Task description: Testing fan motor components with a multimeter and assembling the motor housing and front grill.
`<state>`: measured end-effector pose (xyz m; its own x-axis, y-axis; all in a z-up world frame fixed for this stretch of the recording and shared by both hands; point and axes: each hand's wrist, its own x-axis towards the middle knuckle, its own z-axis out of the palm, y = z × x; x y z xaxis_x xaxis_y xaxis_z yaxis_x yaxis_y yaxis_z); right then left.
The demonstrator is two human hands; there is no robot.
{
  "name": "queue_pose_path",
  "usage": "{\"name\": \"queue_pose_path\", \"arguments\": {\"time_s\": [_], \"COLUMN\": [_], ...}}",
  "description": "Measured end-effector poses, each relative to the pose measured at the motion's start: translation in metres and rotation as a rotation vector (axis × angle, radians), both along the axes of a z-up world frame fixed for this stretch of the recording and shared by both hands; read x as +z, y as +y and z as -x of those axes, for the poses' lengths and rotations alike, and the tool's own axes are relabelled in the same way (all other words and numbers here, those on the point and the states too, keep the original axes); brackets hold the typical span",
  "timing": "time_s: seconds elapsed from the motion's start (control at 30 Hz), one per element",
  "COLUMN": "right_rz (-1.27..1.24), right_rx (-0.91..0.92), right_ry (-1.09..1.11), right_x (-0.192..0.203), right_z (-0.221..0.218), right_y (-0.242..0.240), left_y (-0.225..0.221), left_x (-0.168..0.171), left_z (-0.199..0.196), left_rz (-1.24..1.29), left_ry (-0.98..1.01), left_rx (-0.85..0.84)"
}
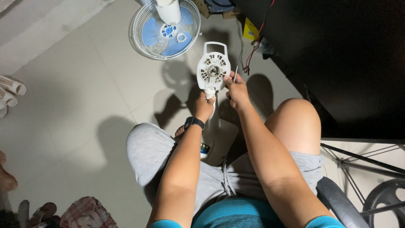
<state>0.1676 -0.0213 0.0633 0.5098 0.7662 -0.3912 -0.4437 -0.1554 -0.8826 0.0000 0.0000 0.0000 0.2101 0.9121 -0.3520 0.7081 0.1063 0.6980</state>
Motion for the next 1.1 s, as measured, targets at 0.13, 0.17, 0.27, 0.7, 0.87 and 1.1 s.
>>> {"name": "queue_pose_path", "arguments": {"time_s": [0.13,0.17,0.27,0.7,0.87,1.1], "right_rz": [-0.002,-0.002,0.033,0.139,0.118,0.14], "right_rx": [0.002,0.003,-0.019,0.103,0.073,0.123], "right_ry": [-0.008,-0.013,0.002,-0.251,-0.308,-0.279], "right_x": [0.003,0.002,0.011,-0.038,-0.062,-0.031], "right_z": [0.001,0.001,0.008,0.032,0.021,0.037], "right_y": [-0.001,-0.001,-0.004,-0.035,-0.041,-0.067], "left_y": [0.0,0.0,0.0,-0.03,-0.039,-0.05], "left_x": [-0.002,-0.002,-0.009,0.005,-0.044,-0.045], "left_z": [-0.001,-0.001,-0.001,-0.025,-0.05,-0.05], "left_rz": [-0.014,-0.019,-0.048,-0.225,-0.268,-0.134], "left_ry": [0.002,0.001,-0.009,-0.061,-0.054,-0.073], "left_rx": [0.004,0.009,0.028,0.184,0.25,0.244]}}
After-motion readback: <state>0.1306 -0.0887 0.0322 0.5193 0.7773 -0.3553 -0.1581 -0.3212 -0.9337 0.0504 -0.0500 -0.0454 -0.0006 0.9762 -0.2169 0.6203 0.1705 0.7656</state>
